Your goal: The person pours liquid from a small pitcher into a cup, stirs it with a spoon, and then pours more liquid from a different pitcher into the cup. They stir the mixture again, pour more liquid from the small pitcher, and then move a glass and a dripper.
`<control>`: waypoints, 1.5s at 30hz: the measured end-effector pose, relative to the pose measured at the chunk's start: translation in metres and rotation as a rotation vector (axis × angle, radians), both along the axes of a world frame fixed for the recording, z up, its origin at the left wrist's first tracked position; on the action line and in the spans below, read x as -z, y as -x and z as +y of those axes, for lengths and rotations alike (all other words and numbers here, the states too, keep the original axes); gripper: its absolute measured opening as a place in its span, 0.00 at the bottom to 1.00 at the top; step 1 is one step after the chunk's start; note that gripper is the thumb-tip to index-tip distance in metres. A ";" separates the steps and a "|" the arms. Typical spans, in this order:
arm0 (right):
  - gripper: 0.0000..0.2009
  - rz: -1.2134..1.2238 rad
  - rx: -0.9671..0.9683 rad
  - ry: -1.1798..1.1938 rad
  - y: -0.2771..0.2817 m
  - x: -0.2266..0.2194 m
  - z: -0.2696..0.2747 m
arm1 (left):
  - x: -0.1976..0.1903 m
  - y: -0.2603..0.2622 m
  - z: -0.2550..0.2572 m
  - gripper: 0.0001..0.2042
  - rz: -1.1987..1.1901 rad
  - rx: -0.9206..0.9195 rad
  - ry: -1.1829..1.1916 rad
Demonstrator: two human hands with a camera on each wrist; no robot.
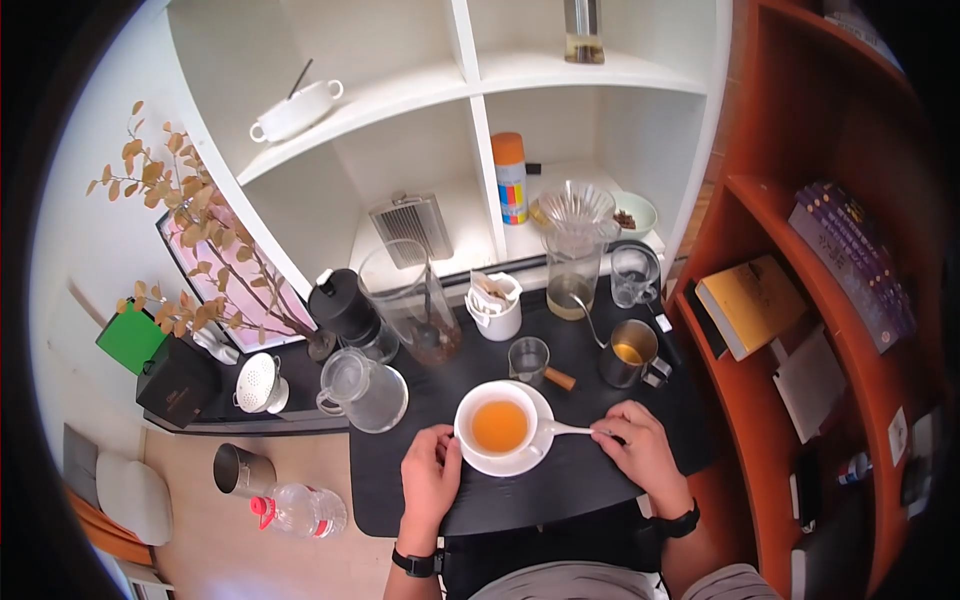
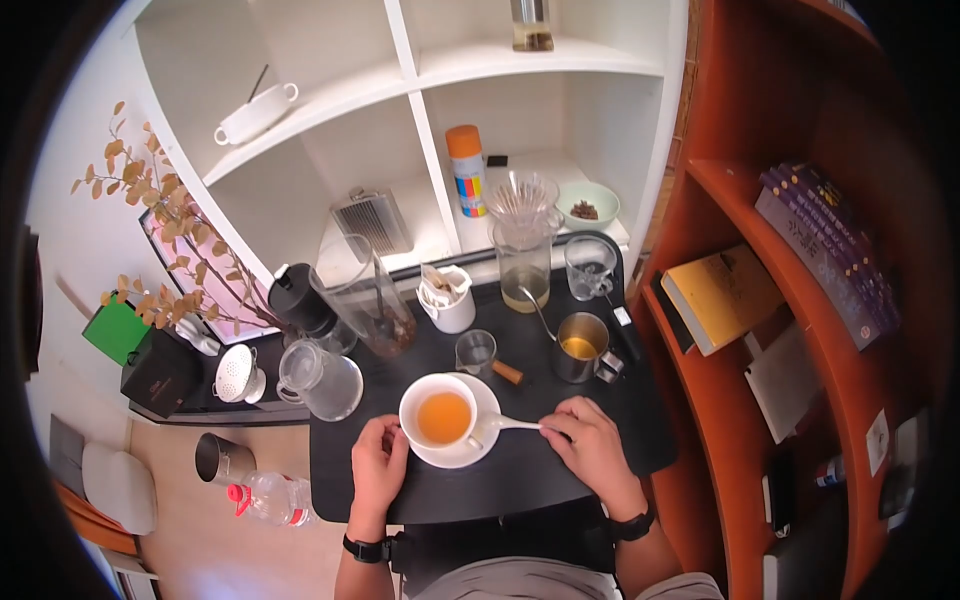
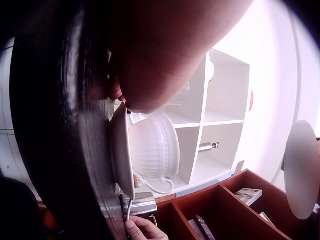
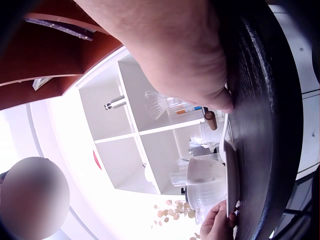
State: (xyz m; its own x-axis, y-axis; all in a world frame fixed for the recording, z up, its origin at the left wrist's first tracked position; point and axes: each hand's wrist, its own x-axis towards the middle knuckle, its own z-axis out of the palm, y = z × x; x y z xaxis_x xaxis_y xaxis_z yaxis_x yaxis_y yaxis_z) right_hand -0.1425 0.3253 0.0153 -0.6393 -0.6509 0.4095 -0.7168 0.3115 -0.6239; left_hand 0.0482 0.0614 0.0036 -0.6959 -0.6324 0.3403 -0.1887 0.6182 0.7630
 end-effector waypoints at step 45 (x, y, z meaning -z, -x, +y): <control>0.14 0.011 -0.027 0.036 0.007 0.003 -0.007 | 0.000 -0.001 0.000 0.08 -0.021 0.011 -0.048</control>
State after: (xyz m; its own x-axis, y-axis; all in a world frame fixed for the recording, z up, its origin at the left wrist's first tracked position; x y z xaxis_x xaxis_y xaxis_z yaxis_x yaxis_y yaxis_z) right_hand -0.1498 0.3183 0.0122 -0.6171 -0.6526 0.4397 -0.7313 0.2692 -0.6267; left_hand 0.0489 0.0617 0.0033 -0.7098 -0.6396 0.2951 -0.1982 0.5833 0.7877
